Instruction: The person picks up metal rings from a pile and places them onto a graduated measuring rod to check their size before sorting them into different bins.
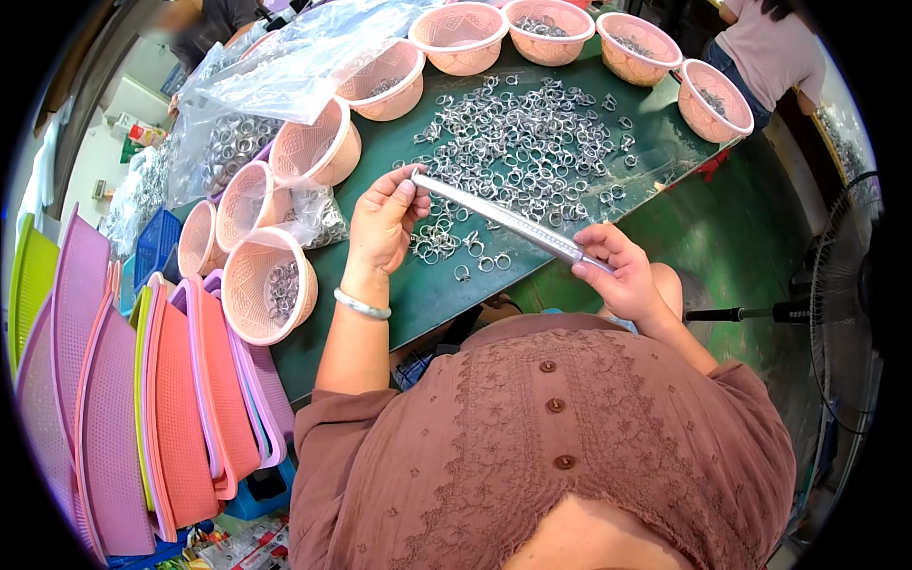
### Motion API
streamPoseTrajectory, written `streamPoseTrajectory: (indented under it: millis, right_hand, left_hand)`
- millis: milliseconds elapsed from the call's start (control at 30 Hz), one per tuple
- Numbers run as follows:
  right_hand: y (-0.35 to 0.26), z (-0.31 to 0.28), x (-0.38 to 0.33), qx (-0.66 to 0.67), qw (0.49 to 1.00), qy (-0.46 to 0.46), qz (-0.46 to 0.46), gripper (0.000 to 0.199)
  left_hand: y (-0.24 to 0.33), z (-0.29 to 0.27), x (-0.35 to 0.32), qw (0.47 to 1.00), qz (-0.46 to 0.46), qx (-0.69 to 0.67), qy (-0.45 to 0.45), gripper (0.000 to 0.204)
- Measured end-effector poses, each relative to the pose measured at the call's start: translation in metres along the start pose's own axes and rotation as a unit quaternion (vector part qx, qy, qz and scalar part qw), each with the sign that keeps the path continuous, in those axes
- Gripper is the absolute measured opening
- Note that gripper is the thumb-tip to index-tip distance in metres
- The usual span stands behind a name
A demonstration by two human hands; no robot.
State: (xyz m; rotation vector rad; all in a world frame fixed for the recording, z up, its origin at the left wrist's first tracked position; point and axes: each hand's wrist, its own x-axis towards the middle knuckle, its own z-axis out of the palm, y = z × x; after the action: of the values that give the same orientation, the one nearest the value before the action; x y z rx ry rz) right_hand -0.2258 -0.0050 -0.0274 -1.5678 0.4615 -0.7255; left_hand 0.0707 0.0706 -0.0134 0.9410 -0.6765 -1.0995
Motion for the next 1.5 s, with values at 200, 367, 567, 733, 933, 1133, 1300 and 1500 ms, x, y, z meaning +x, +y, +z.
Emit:
streamPoseTrajectory:
  millis: [200, 367, 567, 733, 933, 1133, 1300, 1500]
  right_hand:
    - [-0.001, 0.002, -0.001, 0.007, 1.000, 0.000, 0.006, 0.028]
    - [-0.003, 0.002, -0.002, -0.008, 1.000, -0.002, -0.001, 0.028]
    - [-0.004, 0.003, -0.003, -0.019, 1.000, -0.004, -0.013, 0.029]
    - [-0.007, 0.006, 0.000, -0.050, 0.998, -0.010, -0.043, 0.030]
    - [-0.002, 0.003, -0.003, -0.079, 0.995, -0.003, -0.057, 0.031]
    - [-0.005, 0.005, -0.001, -0.072, 0.996, -0.010, -0.059, 0.031]
    - [-0.005, 0.006, -0.002, -0.047, 0.998, -0.016, -0.047, 0.033]
    - [0.000, 0.001, -0.005, -0.040, 0.998, -0.011, -0.045, 0.034]
  left_hand:
    - [-0.002, 0.008, -0.009, 0.998, 0.022, -0.052, -0.031, 0.025]
    - [0.002, 0.010, -0.012, 0.995, 0.041, -0.073, -0.050, 0.024]
    - [-0.001, 0.015, -0.018, 0.997, 0.037, -0.071, -0.020, 0.022]
    - [-0.010, 0.026, -0.027, 0.998, 0.013, -0.062, -0.012, 0.023]
    - [-0.006, 0.030, -0.029, 0.999, 0.016, -0.050, -0.014, 0.026]
    - [-0.006, 0.030, -0.030, 0.997, 0.029, -0.065, -0.016, 0.024]
    - [0.011, 0.020, -0.028, 0.983, 0.127, -0.134, 0.019, 0.015]
    - [0.098, -0.019, -0.021, 0.783, 0.387, 0.368, 0.320, 0.017]
